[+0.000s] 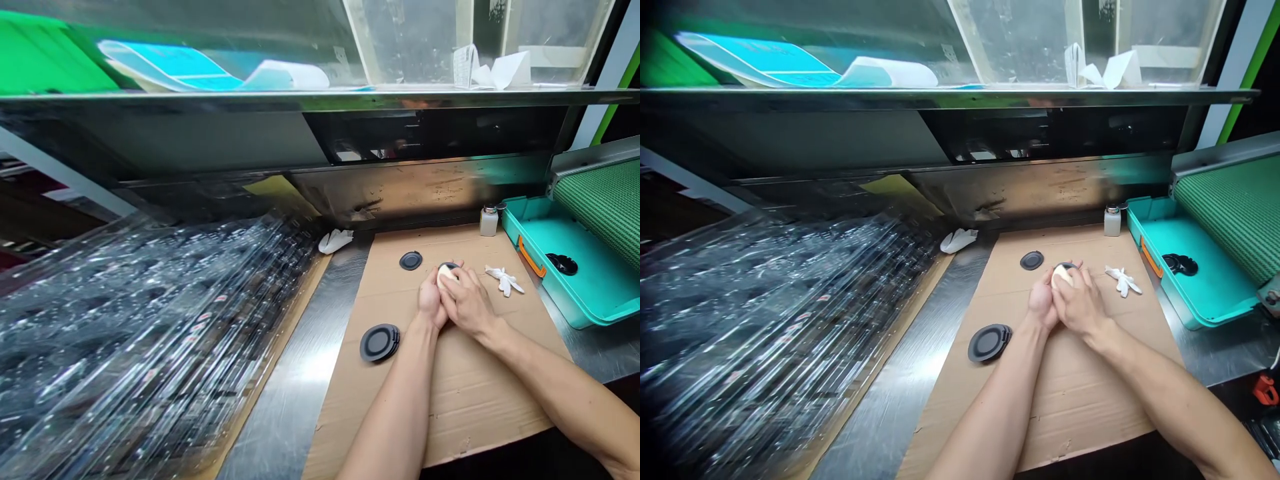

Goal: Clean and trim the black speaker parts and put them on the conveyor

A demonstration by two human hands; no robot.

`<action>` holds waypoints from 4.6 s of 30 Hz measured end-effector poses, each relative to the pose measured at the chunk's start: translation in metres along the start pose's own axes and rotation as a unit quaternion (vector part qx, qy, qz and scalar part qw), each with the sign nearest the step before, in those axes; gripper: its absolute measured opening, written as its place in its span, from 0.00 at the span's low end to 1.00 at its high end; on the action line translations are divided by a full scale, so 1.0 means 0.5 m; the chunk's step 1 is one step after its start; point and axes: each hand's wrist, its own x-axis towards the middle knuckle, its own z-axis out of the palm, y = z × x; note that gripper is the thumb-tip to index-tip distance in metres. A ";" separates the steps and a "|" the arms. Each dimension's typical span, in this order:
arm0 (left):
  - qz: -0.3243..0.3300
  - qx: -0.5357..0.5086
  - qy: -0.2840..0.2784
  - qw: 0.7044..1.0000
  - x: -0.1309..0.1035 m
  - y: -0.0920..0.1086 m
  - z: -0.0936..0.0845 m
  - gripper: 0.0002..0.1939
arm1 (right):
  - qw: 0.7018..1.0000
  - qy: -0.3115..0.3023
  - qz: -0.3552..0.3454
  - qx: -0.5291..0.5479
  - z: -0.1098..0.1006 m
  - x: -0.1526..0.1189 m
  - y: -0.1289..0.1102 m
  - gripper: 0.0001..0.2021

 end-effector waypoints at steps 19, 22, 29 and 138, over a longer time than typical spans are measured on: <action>0.017 0.038 0.031 0.999 0.007 0.009 -0.011 0.16 | 0.997 -0.016 0.062 -0.052 0.008 0.005 0.059 0.14; 0.051 0.043 0.044 0.997 0.003 0.019 -0.010 0.12 | 0.995 -0.035 0.068 -0.061 -0.004 0.008 0.081 0.13; 0.061 0.009 0.055 0.997 -0.005 0.031 -0.005 0.14 | 0.997 -0.002 0.041 -0.066 -0.050 0.006 0.097 0.17; 0.086 0.912 0.011 0.401 0.125 0.302 -0.073 0.32 | 0.999 0.009 0.024 0.045 0.012 0.013 0.087 0.15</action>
